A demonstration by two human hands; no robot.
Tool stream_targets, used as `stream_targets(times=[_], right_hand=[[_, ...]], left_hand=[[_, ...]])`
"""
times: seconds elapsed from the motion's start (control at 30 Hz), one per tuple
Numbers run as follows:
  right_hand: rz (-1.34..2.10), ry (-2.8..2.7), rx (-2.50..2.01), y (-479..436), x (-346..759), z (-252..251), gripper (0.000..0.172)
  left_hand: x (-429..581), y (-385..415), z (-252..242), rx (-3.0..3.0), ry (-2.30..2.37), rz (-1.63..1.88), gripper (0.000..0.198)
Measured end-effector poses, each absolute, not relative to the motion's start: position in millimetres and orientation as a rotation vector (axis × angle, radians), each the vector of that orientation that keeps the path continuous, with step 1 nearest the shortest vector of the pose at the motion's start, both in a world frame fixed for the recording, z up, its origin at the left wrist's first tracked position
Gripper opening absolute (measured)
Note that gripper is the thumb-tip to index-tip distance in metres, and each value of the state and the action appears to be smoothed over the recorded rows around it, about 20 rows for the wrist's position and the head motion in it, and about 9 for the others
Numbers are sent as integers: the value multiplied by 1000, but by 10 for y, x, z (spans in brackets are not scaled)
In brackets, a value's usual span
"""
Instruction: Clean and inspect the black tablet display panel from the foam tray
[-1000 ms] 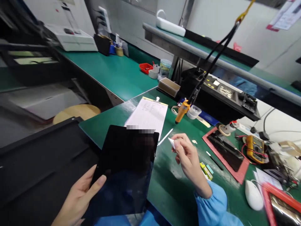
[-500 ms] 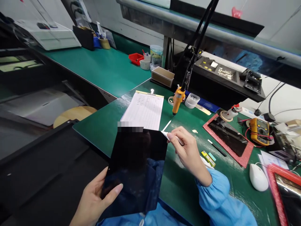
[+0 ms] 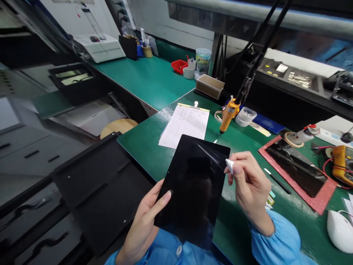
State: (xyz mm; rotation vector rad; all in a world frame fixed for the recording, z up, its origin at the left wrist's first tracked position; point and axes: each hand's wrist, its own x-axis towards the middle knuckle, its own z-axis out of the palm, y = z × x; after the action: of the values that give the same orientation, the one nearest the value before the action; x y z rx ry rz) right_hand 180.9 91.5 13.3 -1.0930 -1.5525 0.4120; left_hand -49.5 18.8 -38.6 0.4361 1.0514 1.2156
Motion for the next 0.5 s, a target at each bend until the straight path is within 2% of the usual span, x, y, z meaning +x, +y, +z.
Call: stream_targets(times=[0.2,0.5], right_hand=[[631,-1492,-995,666,1898,105,46],[692,-1717,-1026,484,2273,65,43]], left_hand=[[-469,170,-350,430,1032,1317,42],[-402,222,-182,302,1138,1547,48]])
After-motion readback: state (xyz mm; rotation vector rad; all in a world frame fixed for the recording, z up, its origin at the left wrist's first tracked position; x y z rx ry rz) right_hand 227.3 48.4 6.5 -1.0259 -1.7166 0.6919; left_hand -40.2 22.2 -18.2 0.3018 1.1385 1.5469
